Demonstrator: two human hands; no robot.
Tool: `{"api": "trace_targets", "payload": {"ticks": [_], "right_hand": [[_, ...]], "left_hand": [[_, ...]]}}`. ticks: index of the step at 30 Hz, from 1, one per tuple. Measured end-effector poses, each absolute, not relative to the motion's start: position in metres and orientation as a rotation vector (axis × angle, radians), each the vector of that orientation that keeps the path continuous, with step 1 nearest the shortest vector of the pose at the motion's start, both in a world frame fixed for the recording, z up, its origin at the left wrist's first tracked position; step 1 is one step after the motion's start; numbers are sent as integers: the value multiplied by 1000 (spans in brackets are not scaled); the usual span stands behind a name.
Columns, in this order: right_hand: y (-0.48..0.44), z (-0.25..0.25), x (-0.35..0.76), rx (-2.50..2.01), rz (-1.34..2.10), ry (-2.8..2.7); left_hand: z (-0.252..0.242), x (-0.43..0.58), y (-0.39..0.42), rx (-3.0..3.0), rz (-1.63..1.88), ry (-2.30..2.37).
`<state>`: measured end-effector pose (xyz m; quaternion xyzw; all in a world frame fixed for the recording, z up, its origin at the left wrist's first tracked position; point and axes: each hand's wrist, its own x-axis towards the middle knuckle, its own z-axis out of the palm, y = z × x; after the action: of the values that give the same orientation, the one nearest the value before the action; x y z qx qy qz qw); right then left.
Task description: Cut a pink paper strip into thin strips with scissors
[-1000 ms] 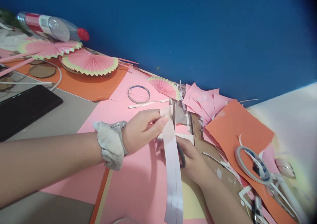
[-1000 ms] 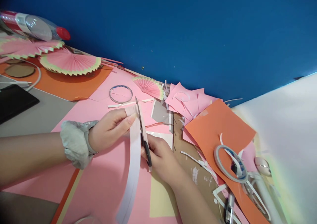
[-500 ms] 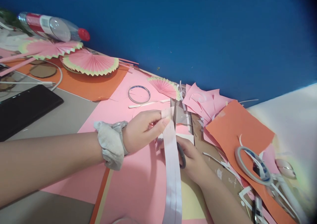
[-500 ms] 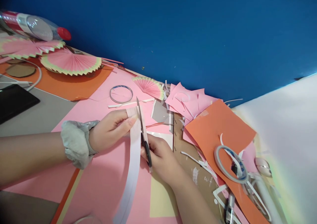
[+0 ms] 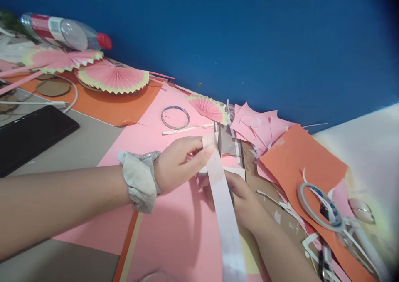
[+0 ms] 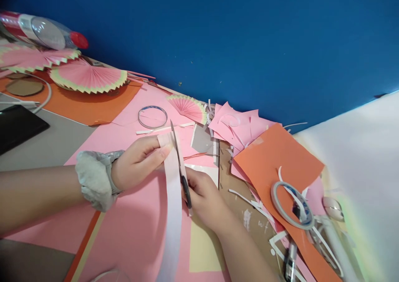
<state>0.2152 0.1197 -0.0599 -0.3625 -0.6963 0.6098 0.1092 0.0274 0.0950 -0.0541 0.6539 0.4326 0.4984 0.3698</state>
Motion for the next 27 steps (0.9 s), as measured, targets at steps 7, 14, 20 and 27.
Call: {"api": "trace_targets", "payload": {"ticks": [7, 14, 20, 27], "right_hand": [[119, -58, 213, -1073, 1716, -2119], [121, -55, 213, -1077, 1658, -2162], [121, -54, 214, -1077, 1663, -2178], [121, -55, 213, -1076, 1656, -2174]], "left_hand": [[-57, 28, 96, 1661, 1409, 1267], [-55, 29, 96, 1720, 1406, 1270], [-56, 29, 96, 1712, 1412, 1269], [-54, 28, 96, 1732, 1385, 1293]]}}
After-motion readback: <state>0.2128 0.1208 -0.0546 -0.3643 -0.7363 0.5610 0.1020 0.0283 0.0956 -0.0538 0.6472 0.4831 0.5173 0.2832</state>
